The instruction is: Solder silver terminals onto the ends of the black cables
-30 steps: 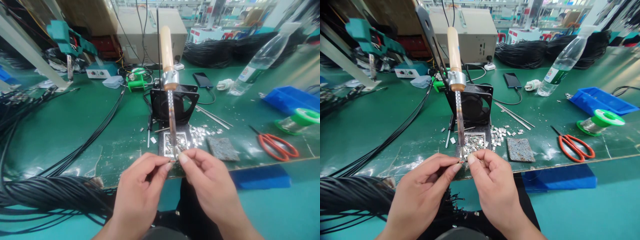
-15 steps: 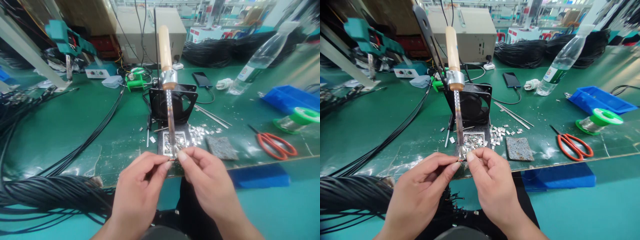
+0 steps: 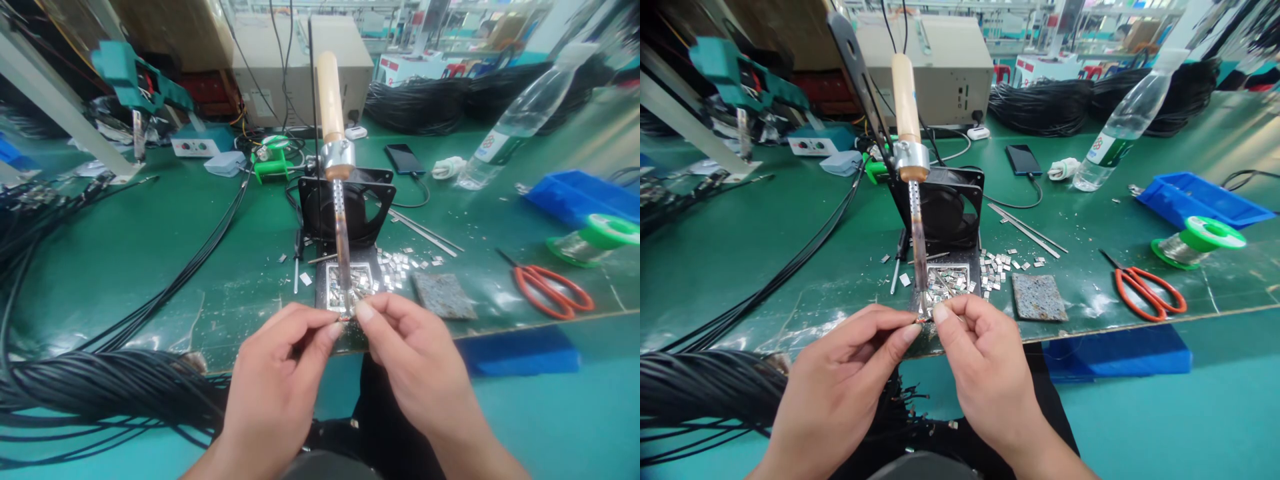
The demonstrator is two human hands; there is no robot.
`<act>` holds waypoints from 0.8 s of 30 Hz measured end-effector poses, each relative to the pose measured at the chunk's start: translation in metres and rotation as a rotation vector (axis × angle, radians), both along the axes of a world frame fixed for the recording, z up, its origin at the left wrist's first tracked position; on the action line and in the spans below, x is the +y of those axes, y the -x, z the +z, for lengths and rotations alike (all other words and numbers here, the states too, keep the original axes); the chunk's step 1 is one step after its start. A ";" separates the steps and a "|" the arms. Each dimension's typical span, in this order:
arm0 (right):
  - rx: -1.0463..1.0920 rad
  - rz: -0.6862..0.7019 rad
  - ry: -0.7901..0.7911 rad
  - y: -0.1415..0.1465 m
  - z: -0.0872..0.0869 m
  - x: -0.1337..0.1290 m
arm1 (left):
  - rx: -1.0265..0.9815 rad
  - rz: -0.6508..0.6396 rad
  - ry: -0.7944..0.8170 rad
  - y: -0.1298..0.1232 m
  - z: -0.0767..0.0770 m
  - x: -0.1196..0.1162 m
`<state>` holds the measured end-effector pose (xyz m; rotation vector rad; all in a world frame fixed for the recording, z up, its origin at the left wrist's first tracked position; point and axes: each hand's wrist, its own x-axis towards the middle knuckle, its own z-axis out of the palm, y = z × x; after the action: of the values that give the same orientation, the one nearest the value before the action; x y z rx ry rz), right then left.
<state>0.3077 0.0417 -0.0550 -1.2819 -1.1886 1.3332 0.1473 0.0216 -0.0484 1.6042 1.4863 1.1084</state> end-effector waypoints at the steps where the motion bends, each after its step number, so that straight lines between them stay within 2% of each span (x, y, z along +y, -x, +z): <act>1: -0.004 -0.002 -0.002 0.000 0.000 0.000 | -0.001 0.001 0.001 0.000 0.000 0.000; 24: 0.013 0.006 -0.001 -0.001 0.000 0.000 | 0.022 0.013 0.008 0.000 0.000 0.001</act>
<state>0.3084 0.0421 -0.0554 -1.2680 -1.1850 1.3437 0.1477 0.0226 -0.0480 1.6081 1.5152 1.0935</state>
